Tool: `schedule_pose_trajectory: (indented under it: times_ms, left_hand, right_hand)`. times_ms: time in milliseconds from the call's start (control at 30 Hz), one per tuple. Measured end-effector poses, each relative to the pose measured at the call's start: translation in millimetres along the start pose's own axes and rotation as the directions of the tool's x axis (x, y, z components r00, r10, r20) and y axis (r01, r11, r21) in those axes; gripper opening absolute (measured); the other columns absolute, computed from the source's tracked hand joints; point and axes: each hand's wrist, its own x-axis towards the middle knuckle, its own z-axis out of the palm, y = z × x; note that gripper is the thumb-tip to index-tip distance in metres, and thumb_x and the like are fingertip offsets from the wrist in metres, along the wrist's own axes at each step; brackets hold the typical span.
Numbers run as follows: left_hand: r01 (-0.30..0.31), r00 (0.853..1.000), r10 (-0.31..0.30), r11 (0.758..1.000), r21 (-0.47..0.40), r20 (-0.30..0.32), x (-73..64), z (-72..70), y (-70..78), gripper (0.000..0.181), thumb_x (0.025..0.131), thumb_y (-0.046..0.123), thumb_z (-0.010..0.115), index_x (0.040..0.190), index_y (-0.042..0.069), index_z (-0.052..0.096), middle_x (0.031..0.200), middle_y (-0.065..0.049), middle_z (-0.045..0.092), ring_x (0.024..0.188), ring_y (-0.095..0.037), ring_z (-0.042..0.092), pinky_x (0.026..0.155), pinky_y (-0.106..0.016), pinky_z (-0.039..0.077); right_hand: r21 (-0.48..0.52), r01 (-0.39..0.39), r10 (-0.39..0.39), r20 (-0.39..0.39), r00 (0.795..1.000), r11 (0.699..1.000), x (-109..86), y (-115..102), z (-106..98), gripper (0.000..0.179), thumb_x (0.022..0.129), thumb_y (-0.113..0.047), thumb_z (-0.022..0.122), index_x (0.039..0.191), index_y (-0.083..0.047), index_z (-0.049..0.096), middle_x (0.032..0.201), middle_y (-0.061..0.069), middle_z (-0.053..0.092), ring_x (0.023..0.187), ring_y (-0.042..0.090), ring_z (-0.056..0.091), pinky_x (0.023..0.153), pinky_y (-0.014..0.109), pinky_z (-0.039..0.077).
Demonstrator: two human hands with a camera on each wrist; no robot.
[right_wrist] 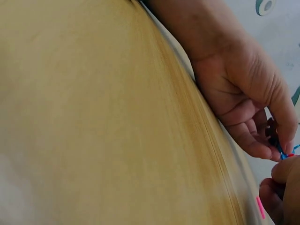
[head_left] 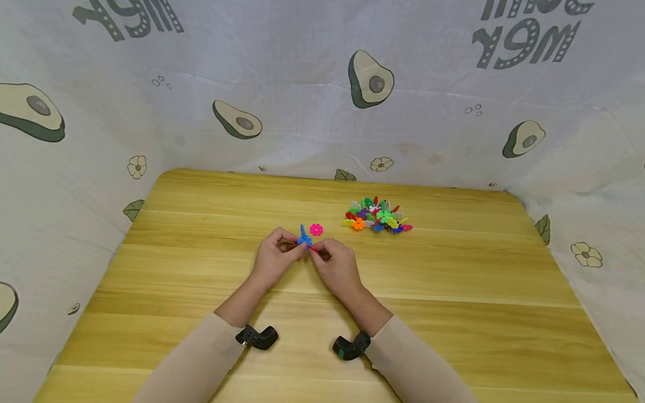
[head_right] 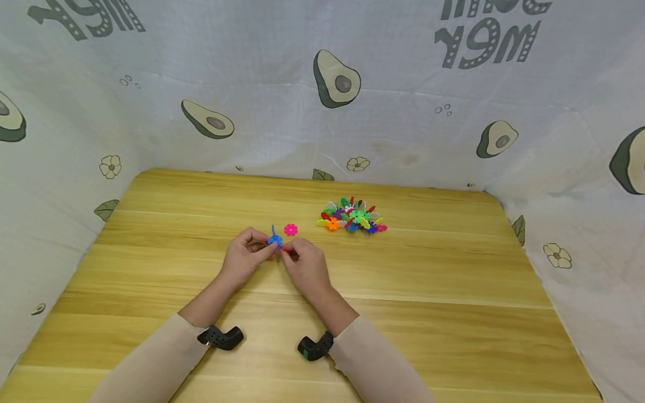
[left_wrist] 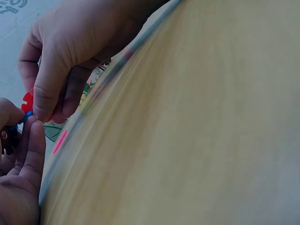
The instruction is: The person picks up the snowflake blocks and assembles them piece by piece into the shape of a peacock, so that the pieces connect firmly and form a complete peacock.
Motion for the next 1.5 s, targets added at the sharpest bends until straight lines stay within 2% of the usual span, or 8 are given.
schedule_pose_trajectory:
  times_ms: [200, 500, 800, 867, 967, 1133, 1267, 1500]
  left_hand:
    - [-0.007, 1.000, 0.006, 0.999, 0.047, 0.006, 1.0, -0.1, -2.7, 0.020, 0.089, -0.004, 0.072, 0.103, -0.005, 0.057, 0.104, -0.017, 0.066, 0.089, -0.010, 0.071, 0.073, -0.019, 0.059]
    - [0.069, 0.996, -0.081, 0.966, -0.250, -0.038, 6.6, 0.2, -0.8, 0.060, 0.094, -0.012, 0.059, 0.147, -0.001, 0.034, 0.104, -0.004, 0.051, 0.083, -0.011, 0.072, 0.076, -0.024, 0.063]
    - [0.115, 0.993, -0.117, 0.942, -0.314, 0.011, 6.4, -7.6, -2.0, 0.054, 0.096, -0.013, 0.053, 0.141, 0.006, 0.031, 0.123, -0.015, 0.052, 0.086, -0.012, 0.075, 0.082, -0.024, 0.063]
    - [0.114, 0.993, -0.117, 0.930, -0.349, 0.014, 6.7, -9.0, -3.0, 0.052, 0.097, -0.012, 0.055, 0.136, 0.011, 0.029, 0.133, -0.025, 0.053, 0.088, -0.012, 0.076, 0.084, -0.024, 0.062]
    - [0.100, 0.995, -0.101, 0.929, -0.358, 0.016, 6.4, -9.1, -3.7, 0.049, 0.099, -0.010, 0.056, 0.133, 0.013, 0.030, 0.142, -0.035, 0.052, 0.093, -0.013, 0.076, 0.086, -0.025, 0.062]
    - [0.052, 0.998, -0.055, 0.951, -0.304, -0.002, 5.3, -6.2, -3.1, 0.048, 0.099, -0.008, 0.057, 0.137, 0.009, 0.033, 0.141, -0.035, 0.055, 0.104, -0.012, 0.073, 0.090, -0.029, 0.062]
    - [0.032, 0.999, -0.039, 0.961, -0.275, -0.021, 5.0, -4.6, -2.0, 0.048, 0.098, -0.007, 0.060, 0.136, 0.008, 0.035, 0.139, -0.033, 0.058, 0.109, -0.012, 0.071, 0.094, -0.026, 0.060]
    - [-0.003, 0.999, -0.008, 0.976, -0.220, -0.048, 4.1, -3.0, -0.8, 0.046, 0.096, -0.006, 0.064, 0.131, 0.009, 0.038, 0.136, -0.032, 0.061, 0.107, -0.008, 0.071, 0.091, -0.017, 0.057]
  right_hand:
    - [-0.045, 0.007, -0.006, 0.025, 1.000, 0.999, 1.2, -1.4, -1.1, 0.009, 0.087, -0.007, 0.080, 0.094, -0.005, 0.074, 0.091, 0.008, 0.076, 0.080, 0.018, 0.073, 0.070, 0.031, 0.063]
    - [-0.321, 0.011, 0.059, 0.207, 0.977, 0.947, 20.3, 8.5, -0.8, 0.042, 0.098, -0.016, 0.069, 0.137, -0.004, 0.062, 0.146, 0.016, 0.058, 0.128, 0.034, 0.062, 0.105, 0.046, 0.055]
    - [-0.361, 0.051, 0.009, 0.163, 0.987, 0.931, 24.6, 10.0, 2.7, 0.028, 0.101, -0.016, 0.065, 0.125, -0.004, 0.070, 0.114, 0.013, 0.075, 0.107, 0.028, 0.073, 0.095, 0.041, 0.061]
    - [-0.285, -0.032, 0.071, 0.127, 0.989, 0.958, 23.1, 10.0, 4.2, 0.027, 0.102, -0.014, 0.062, 0.126, -0.004, 0.069, 0.108, 0.013, 0.076, 0.096, 0.026, 0.075, 0.086, 0.037, 0.063]
    - [0.030, -0.218, 0.215, 0.083, 0.973, 0.975, 21.0, 9.3, 6.4, 0.027, 0.101, -0.010, 0.062, 0.126, -0.001, 0.067, 0.103, 0.015, 0.074, 0.081, 0.022, 0.075, 0.072, 0.033, 0.065]
    - [0.507, -0.331, 0.337, 0.083, 0.938, 0.796, 18.0, 4.6, 8.3, 0.024, 0.098, -0.004, 0.066, 0.120, 0.004, 0.065, 0.103, 0.019, 0.066, 0.073, 0.019, 0.075, 0.066, 0.030, 0.065]
    - [0.582, -0.324, 0.336, 0.090, 0.937, 0.746, 15.6, -0.9, 9.3, 0.018, 0.096, -0.004, 0.069, 0.112, 0.004, 0.064, 0.101, 0.020, 0.068, 0.077, 0.023, 0.077, 0.068, 0.032, 0.065]
    - [0.596, -0.339, 0.360, 0.088, 0.929, 0.728, 13.4, -4.1, 12.7, 0.017, 0.094, -0.006, 0.072, 0.102, 0.006, 0.061, 0.091, 0.027, 0.072, 0.078, 0.030, 0.077, 0.068, 0.031, 0.065]
